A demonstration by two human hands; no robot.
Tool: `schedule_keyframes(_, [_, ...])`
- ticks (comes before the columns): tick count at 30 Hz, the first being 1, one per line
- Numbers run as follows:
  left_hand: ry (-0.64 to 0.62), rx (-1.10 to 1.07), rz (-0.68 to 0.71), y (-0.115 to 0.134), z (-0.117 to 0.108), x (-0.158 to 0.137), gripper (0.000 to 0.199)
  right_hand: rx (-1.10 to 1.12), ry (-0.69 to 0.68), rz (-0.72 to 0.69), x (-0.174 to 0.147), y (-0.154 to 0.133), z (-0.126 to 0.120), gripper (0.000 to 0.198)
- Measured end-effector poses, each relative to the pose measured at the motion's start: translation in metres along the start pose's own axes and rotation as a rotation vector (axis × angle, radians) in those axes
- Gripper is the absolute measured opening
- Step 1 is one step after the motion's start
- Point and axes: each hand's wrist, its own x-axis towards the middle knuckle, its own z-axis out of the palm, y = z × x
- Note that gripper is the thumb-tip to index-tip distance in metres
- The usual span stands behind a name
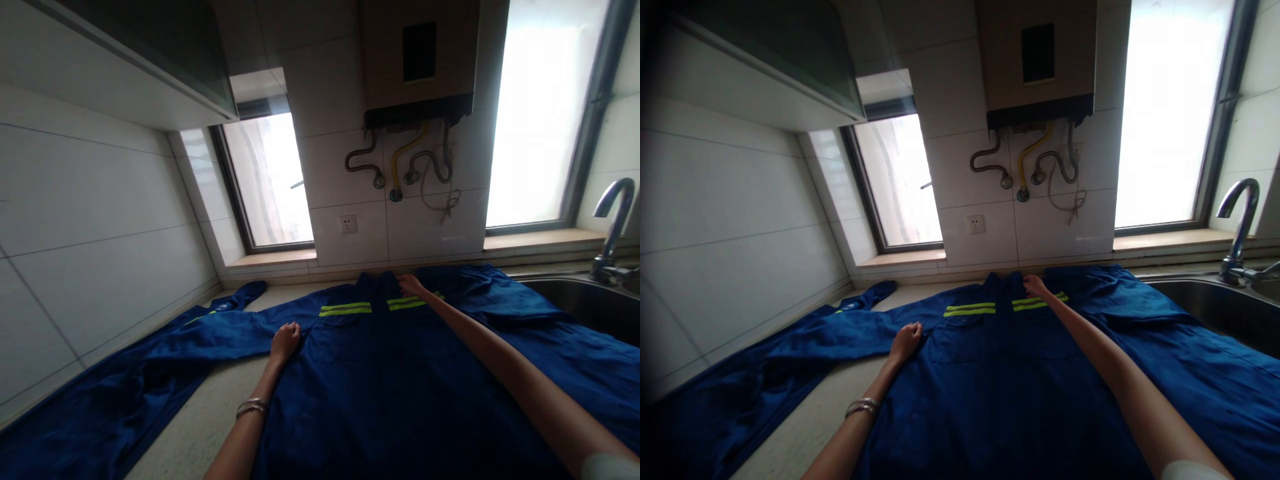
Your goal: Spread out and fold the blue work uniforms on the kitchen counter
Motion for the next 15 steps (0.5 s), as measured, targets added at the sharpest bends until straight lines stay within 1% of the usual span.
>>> schedule_keyframes(3, [0.012,-0.005,-0.001,-0.002,0.003,0.002,0.038,-0.074,0.033,-0.024,0.022,0.006,0.025,0.030])
schedule_keyframes(7, [0.007,-0.018,-0.012,-0.002,0.004,0.003,0.036,-0.096,0.075,-0.020,0.044,0.013,0.040,0.036])
schedule_keyframes(11, [0.003,-0.032,-0.036,-0.001,0.002,0.001,0.036,-0.090,0.076,0.038,0.055,0.016,0.043,0.035])
schedule_keyframes(15, [0.019,-0.031,-0.016,-0.002,0.002,0.001,0.038,-0.067,0.061,0.036,0.059,0.011,0.036,0.031])
